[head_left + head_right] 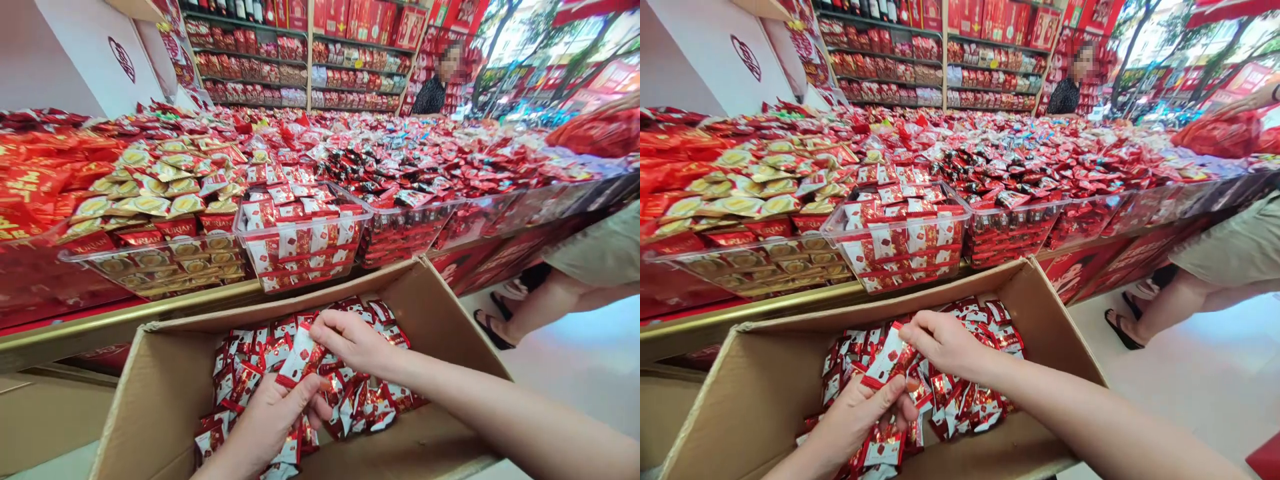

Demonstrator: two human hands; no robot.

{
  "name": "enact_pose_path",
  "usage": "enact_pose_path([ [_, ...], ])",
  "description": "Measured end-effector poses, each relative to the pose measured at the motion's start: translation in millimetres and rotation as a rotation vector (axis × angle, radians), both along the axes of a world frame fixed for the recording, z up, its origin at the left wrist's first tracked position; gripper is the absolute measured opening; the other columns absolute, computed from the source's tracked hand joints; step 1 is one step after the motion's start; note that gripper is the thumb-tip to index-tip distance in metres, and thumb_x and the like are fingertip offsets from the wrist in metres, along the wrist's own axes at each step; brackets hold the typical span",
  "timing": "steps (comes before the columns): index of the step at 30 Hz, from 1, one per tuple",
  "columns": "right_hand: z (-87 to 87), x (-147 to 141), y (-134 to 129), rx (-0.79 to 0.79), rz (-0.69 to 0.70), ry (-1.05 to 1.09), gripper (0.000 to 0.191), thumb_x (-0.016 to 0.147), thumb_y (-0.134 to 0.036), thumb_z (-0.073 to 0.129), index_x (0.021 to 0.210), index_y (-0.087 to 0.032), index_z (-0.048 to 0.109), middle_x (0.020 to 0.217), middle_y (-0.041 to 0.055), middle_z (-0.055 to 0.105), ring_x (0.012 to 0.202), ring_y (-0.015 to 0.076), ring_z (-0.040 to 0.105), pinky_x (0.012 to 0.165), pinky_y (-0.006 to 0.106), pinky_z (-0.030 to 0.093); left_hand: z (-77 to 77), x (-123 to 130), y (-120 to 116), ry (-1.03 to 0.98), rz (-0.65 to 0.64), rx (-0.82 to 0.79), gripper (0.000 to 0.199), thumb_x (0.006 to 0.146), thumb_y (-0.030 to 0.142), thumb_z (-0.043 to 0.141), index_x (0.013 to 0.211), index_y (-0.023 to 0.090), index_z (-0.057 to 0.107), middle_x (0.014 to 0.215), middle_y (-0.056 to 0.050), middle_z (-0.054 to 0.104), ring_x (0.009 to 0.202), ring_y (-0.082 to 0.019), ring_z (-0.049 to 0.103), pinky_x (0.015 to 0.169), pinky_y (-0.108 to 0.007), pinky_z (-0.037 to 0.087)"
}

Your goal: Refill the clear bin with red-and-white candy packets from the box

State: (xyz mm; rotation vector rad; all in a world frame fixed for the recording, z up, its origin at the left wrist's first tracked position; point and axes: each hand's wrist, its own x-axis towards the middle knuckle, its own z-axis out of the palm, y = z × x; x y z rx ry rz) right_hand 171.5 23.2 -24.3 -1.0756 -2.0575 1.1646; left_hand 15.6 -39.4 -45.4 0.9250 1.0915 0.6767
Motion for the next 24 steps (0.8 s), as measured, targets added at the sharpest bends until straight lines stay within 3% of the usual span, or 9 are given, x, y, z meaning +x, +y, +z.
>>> enact_pose_path([
  [3, 7.8, 2.9, -0.9, 0.004, 0.032, 0.008, 0.026, 0.082, -0.035, 0.045, 0.065, -0.015, 0.051, 0.058, -0.004, 0.044, 0.054, 0.0076, 0.038, 0.051, 0.019, 0.033, -2.3, -2.3, -2.7, 0.061, -0.083, 0.063, 0.041, 0.072, 0.05, 0.053, 0.066, 0.012, 0.066, 0.056, -0.002, 0.066, 0.051, -0.01, 0.053, 0.053, -0.023, 0.04],
  [5, 23.9, 7.6, 1.8, 0.12, 0.027, -0.018, 0.023, 0.08, -0.033, 0.049, 0.066, -0.015, 0.054, 0.057, -0.003, 0.049, 0.054, 0.008, 0.041, 0.052, 0.019, 0.035, -2.6, -2.5, -4.8, 0.053, -0.15, 0.08, 0.04, 0.072, 0.05, 0.052, 0.075, 0.012, 0.064, 0.061, -0.002, 0.065, 0.054, -0.011, 0.054, 0.057, -0.024, 0.04],
  [8, 67.2, 15.3, 13.3, 0.369, 0.001, 0.018, 0.017, 0.081, -0.028, 0.05, 0.071, -0.015, 0.057, 0.062, -0.0012, 0.055, 0.057, 0.0086, 0.047, 0.055, 0.02, 0.037, -2.5, 0.1, -6.3, 0.023, -0.167, 0.068, 0.043, 0.067, 0.05, 0.058, 0.091, 0.014, 0.056, 0.067, 0.0, 0.064, 0.057, -0.011, 0.054, 0.059, -0.026, 0.04],
  [12, 134.0, 13.8, 43.6, 0.72, -0.139, 0.035, 0.014, 0.081, -0.022, 0.048, 0.083, -0.015, 0.06, 0.075, 0.0018, 0.059, 0.067, 0.0108, 0.051, 0.062, 0.023, 0.039, -1.8, 4.1, -4.0, 0.064, -0.191, 0.081, 0.042, 0.067, 0.05, 0.057, 0.087, 0.014, 0.056, 0.066, 0.0, 0.061, 0.058, -0.011, 0.052, 0.06, -0.026, 0.039],
  [15, 164.0, -0.3, 69.1, 0.822, -0.132, -0.071, 0.017, 0.08, -0.018, 0.048, 0.088, -0.014, 0.062, 0.078, 0.0024, 0.06, 0.07, 0.0116, 0.051, 0.066, 0.026, 0.038, -1.4, 3.5, -1.9, 0.076, -0.183, 0.088, 0.046, 0.066, 0.053, 0.056, 0.088, 0.013, 0.054, 0.067, 0.0, 0.06, 0.058, -0.011, 0.051, 0.06, -0.026, 0.039],
  [18, 172.0, -18.6, 86.9, 0.815, -0.068, -0.17, 0.018, 0.078, -0.017, 0.048, 0.088, -0.013, 0.063, 0.079, 0.003, 0.061, 0.071, 0.0117, 0.051, 0.067, 0.026, 0.037, -1.8, 0.9, -0.9, 0.097, -0.175, 0.096, 0.048, 0.065, 0.054, 0.056, 0.089, 0.013, 0.052, 0.068, -0.001, 0.059, 0.059, -0.011, 0.052, 0.062, -0.027, 0.04],
  [24, 166.2, -37.1, 99.3, 0.799, 0.068, -0.277, 0.019, 0.079, -0.018, 0.048, 0.088, -0.011, 0.064, 0.073, 0.0024, 0.06, 0.068, 0.0105, 0.049, 0.066, 0.024, 0.035, -10.3, -3.3, -2.3, 0.126, -0.18, 0.121, 0.038, 0.066, 0.049, 0.057, 0.086, 0.016, 0.055, 0.066, 0.001, 0.061, 0.056, -0.011, 0.052, 0.058, -0.025, 0.04],
])
